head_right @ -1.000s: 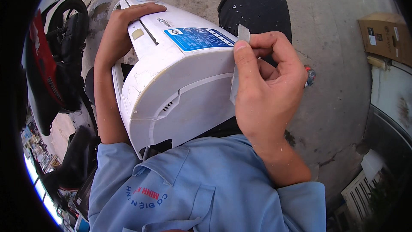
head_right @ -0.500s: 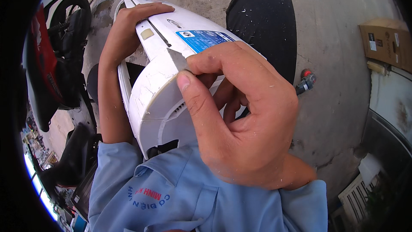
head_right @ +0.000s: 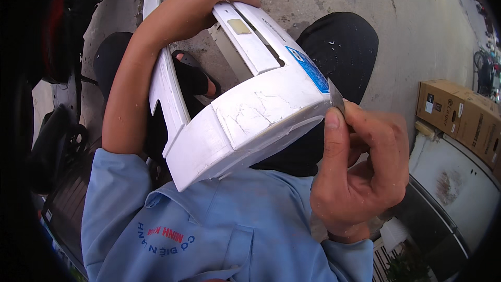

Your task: The person repairs a white plastic air conditioner front panel by scraping off residue with a blade and smoothing the surface with a power sander. The person alternates between manual scraping and machine sanding to clean and finish the panel.

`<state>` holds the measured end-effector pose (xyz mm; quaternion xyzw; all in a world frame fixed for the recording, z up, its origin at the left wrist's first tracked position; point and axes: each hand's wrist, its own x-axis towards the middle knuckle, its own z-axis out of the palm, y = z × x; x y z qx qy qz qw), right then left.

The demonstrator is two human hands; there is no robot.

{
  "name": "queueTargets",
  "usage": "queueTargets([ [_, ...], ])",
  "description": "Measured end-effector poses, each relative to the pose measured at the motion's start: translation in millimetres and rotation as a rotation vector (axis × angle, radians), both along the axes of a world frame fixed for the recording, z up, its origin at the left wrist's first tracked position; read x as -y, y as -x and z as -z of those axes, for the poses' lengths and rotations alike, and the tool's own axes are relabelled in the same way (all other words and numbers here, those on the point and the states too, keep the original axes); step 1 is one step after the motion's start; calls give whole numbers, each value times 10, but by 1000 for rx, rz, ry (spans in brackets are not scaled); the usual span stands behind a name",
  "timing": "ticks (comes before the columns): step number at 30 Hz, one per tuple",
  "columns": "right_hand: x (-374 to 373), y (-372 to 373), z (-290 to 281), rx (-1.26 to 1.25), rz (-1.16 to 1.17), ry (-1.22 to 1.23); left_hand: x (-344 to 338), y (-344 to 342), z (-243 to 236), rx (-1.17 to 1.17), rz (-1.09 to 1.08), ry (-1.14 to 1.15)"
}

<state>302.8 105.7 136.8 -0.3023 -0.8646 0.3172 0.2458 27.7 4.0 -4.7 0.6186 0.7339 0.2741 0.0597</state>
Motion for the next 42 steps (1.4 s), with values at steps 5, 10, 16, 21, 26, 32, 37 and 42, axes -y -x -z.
queueTargets([
  [5,166,-59,-285,177,-581,-134,-30,57,-190,148,61,122],
  [10,-221,226,-286,143,-350,-160,52,-5,-29,37,-34,-16],
  [16,-236,501,-370,308,-439,-61,234,9,-72,17,-68,-38],
  [21,-258,478,-312,159,-392,-53,451,67,-112,-41,-167,-50],
  [26,-376,297,-464,-63,-193,235,377,177,-273,-316,-318,-119],
  [32,-686,-78,-295,-422,-86,446,312,629,-641,-390,-353,-177],
  [37,-746,-244,-339,-573,-45,529,397,637,-1443,-442,-344,-155],
  [42,-773,-420,-185,-786,68,584,461,275,-2104,-702,-274,-16],
])
